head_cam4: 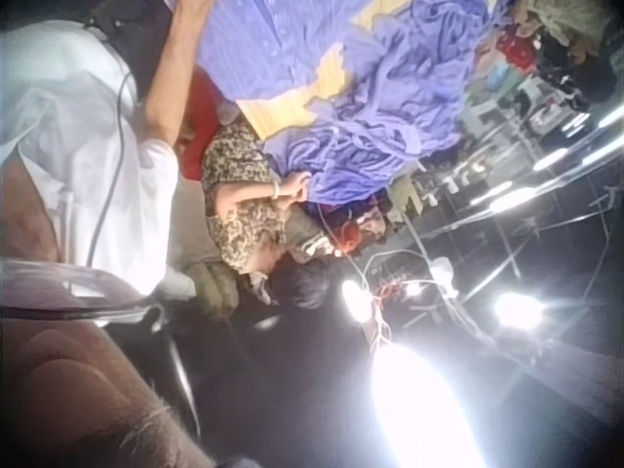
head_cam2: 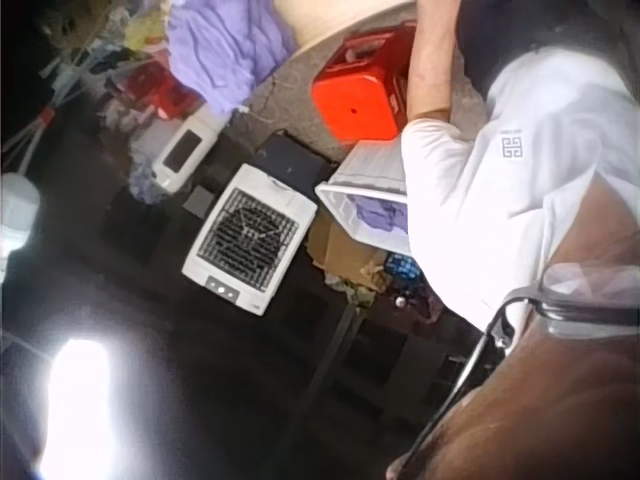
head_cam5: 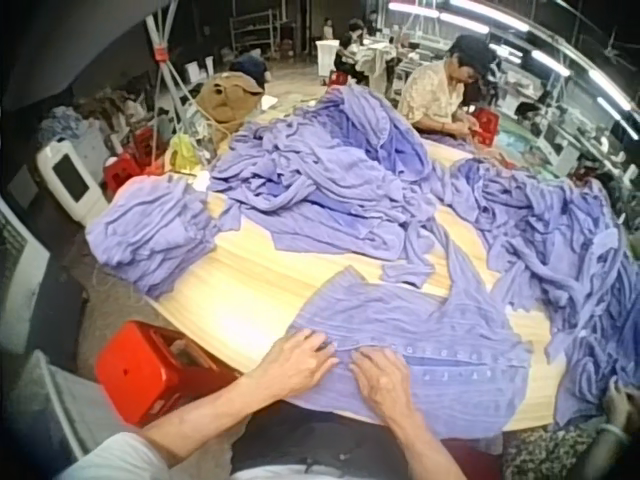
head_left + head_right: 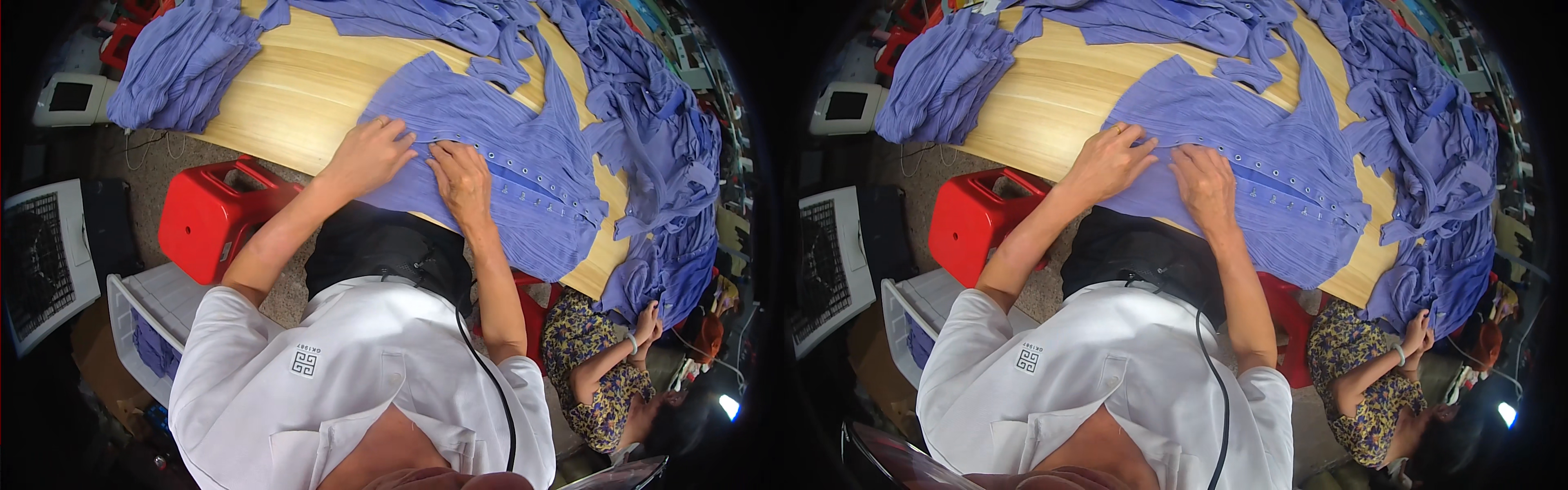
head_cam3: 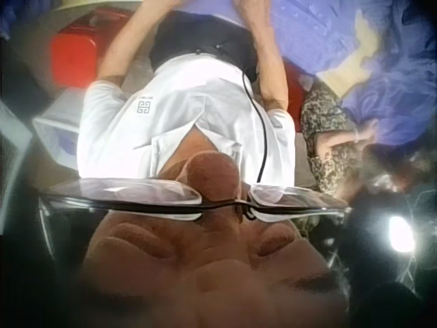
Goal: Folding and stacking blue pleated garments on a work table.
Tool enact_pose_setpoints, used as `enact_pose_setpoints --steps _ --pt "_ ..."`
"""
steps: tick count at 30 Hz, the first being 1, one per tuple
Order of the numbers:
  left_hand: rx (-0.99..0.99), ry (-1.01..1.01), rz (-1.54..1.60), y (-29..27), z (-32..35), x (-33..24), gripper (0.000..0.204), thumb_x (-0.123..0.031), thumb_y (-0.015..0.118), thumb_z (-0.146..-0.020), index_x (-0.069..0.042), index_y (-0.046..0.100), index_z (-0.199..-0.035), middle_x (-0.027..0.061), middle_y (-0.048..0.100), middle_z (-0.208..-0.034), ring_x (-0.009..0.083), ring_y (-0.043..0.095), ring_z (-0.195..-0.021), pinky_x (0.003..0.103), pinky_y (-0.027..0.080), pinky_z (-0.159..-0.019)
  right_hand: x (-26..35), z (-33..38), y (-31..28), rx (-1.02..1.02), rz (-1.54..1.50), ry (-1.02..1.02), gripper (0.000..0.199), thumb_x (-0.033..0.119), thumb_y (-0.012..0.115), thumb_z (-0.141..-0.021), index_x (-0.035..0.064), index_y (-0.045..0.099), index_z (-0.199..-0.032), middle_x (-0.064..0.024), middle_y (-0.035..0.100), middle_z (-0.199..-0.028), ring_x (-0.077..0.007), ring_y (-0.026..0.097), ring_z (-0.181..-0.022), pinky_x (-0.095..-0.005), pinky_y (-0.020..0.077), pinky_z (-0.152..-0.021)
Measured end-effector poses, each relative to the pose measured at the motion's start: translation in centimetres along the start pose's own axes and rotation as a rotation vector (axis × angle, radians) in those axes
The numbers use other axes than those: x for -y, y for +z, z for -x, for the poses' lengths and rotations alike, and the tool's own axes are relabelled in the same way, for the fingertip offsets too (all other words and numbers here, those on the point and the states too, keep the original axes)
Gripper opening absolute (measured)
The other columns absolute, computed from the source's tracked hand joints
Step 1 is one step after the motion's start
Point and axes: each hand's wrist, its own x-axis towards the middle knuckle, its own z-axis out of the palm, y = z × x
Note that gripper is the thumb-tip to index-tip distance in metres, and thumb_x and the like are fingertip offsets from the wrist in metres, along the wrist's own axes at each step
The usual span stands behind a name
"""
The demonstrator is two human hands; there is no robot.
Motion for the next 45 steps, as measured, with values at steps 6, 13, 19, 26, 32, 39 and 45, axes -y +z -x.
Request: enact_pose_setpoints --steps 6,13,19,26,32,39,45 --pt "-0.014 -0.212 -0.098 2.9 -3.4 -2.6 0.013 -0.014 0.080 -0.088 -0.005 0.073 -0.093 0.0099 0.064 -0.093 0.0314 0.071 -0.090 0.043 0.061 -0.071 0.9 -0.5 -1.2 0.108 -0.038 0.114 0.035 0.005 0.084 -0.085 0.0006 0.081 -0.119 -0.0116 0.074 -0.111 -0.0332 0.068 -0.100 -0.0443 0.0538 -0.089" --pt "-0.267 -0.074 0.022 5.0 -2.5 -1.3 0.019 -0.008 0.073 -0.087 -0.007 0.073 -0.106 0.0076 0.064 -0.091 0.0310 0.069 -0.087 0.043 0.058 -0.070 -0.3 -0.2 0.5 0.004 0.055 -0.016 0.020 0.002 0.080 -0.086 0.0010 0.080 -0.107 -0.0111 0.073 -0.095 -0.0331 0.069 -0.089 -0.0433 0.0564 -0.079" --pt "-0.243 0.006 0.135 4.6 -2.5 -0.7 0.021 -0.003 0.077 -0.090 -0.005 0.080 -0.111 0.0092 0.070 -0.093 0.0328 0.070 -0.084 0.042 0.059 -0.074 -1.0 -0.7 0.2 -0.106 0.134 -0.017 0.013 0.007 0.082 -0.087 0.0059 0.079 -0.100 -0.0070 0.071 -0.093 -0.0289 0.068 -0.087 -0.0442 0.0528 -0.086" --pt "-0.210 -0.025 0.201 4.6 -2.2 -0.2 0.019 -0.005 0.076 -0.089 -0.006 0.079 -0.107 0.0089 0.067 -0.091 0.0319 0.069 -0.085 0.043 0.057 -0.074 -1.1 -0.9 0.3 -0.105 0.220 -0.098 0.015 0.006 0.072 -0.084 0.0081 0.075 -0.098 -0.0047 0.065 -0.090 -0.0234 0.066 -0.088 -0.0446 0.0462 -0.092" --pt "-0.209 -0.043 0.174 4.8 -2.1 -0.6 0.018 -0.008 0.074 -0.090 -0.007 0.080 -0.107 0.0069 0.064 -0.090 0.0293 0.068 -0.085 0.042 0.056 -0.073 -1.5 -0.9 0.1 -0.063 0.261 -0.126 0.011 0.012 0.081 -0.090 0.0093 0.077 -0.100 -0.0020 0.071 -0.095 -0.0213 0.066 -0.088 -0.0445 0.0450 -0.092" --pt "-0.149 -0.014 0.137 4.7 -2.0 -0.2 0.029 -0.002 0.073 -0.091 -0.008 0.083 -0.118 0.0072 0.064 -0.088 0.0278 0.068 -0.082 0.041 0.057 -0.072 -1.9 -1.0 0.1 -0.083 0.269 -0.157 0.011 0.012 0.080 -0.091 0.0097 0.077 -0.101 -0.0015 0.070 -0.095 -0.0204 0.067 -0.089 -0.0441 0.0451 -0.092" --pt "-0.142 -0.033 0.321 4.9 -2.1 0.8 0.028 -0.010 0.072 -0.095 -0.008 0.081 -0.121 0.0110 0.062 -0.090 0.0327 0.067 -0.081 0.045 0.053 -0.071 -3.1 -2.1 -0.6 0.011 0.273 -0.317 0.014 0.012 0.077 -0.089 0.0090 0.076 -0.103 -0.0017 0.070 -0.097 -0.0196 0.067 -0.089 -0.0434 0.0467 -0.089"
